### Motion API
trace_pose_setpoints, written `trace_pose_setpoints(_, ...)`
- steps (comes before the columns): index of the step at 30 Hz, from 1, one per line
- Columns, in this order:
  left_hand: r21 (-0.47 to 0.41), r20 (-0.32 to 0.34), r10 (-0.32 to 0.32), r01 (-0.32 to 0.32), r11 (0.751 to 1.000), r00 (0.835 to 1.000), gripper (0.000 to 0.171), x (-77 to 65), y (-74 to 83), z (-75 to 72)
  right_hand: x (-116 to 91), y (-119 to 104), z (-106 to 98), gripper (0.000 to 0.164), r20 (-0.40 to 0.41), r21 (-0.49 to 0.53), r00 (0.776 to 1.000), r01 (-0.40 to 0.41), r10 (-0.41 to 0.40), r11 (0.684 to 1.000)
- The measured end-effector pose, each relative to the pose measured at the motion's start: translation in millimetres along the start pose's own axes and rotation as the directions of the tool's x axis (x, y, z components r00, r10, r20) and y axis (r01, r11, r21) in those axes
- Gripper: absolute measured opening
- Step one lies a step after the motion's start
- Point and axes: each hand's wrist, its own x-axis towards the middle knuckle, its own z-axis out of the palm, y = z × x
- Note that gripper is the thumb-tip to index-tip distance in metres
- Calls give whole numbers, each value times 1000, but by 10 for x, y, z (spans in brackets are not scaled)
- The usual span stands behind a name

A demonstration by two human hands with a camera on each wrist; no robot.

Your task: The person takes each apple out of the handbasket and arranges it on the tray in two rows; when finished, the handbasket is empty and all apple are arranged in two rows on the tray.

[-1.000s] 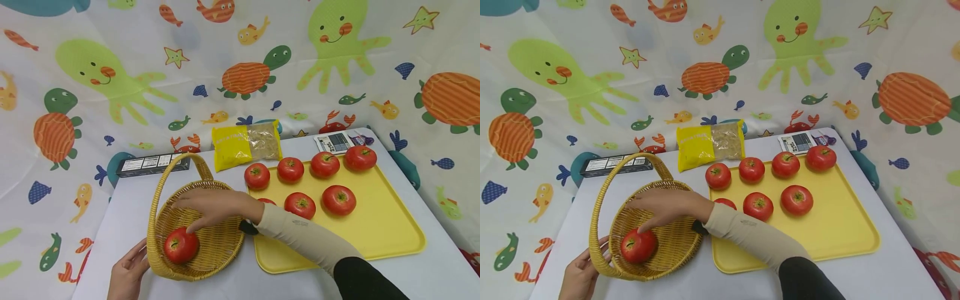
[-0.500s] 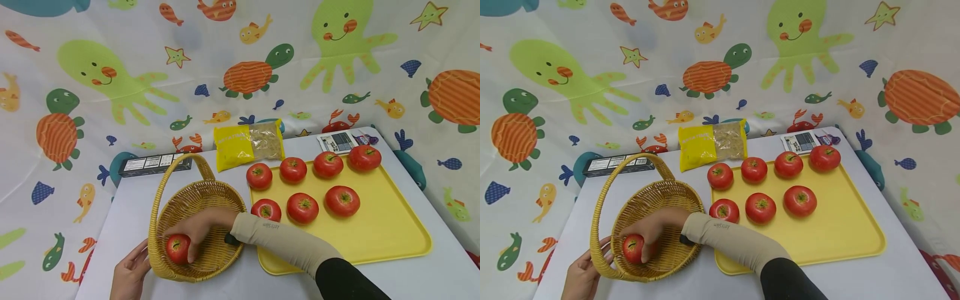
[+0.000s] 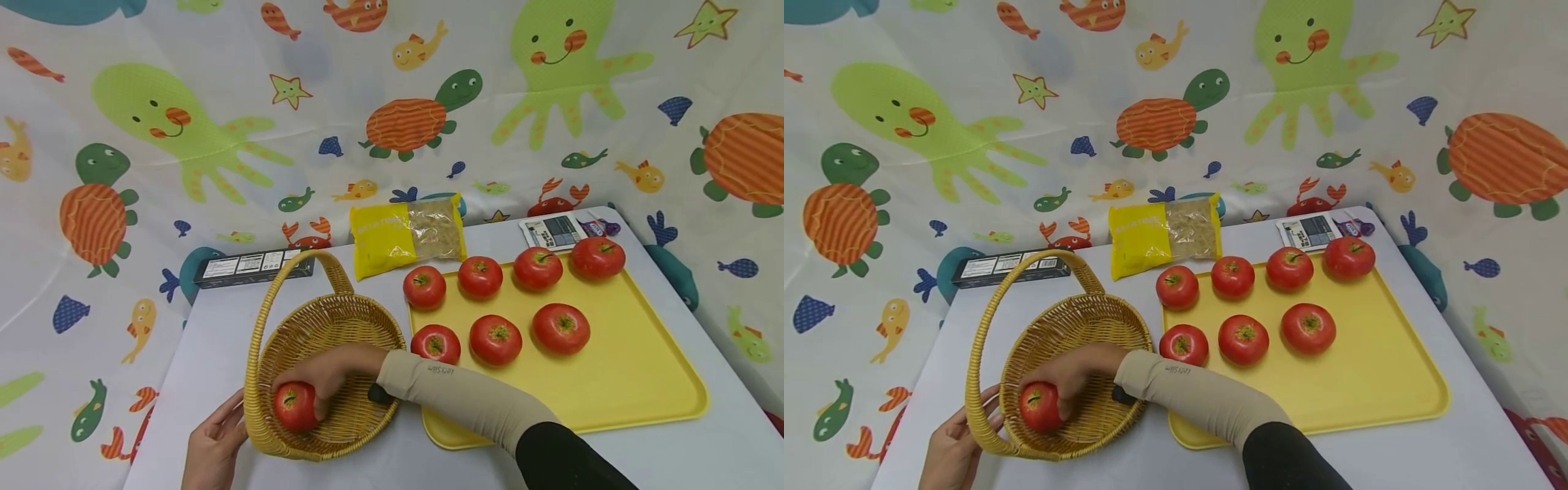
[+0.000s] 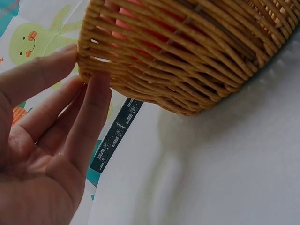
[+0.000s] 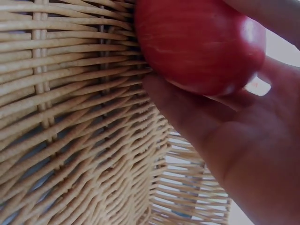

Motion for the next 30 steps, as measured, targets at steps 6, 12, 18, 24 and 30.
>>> trace_pose_setpoints(6,12,-2,-11,11,1000,1000,41,-2,-4,14,-5,4,-8,78,-70,-13,997,-18,17,1000)
trace_pose_setpoints(12,28,-4,-23,23,999,1000,47,-12,-7,18,-64,-38,-87,84,-172,30,984,-37,41,999)
trace_pose_setpoints(18,56,-15,-66,67,996,998,71,-8,-3,17,-218,-131,-188,87,-285,23,958,-29,34,999)
trace_pose_setpoints(24,62,-30,-54,56,996,998,66,7,10,30,-521,-225,-230,81,-386,60,920,-44,64,997)
trace_pose_setpoints(30,65,-35,-45,47,997,998,78,14,38,29,-874,-199,-189,79,-501,170,853,-69,146,983)
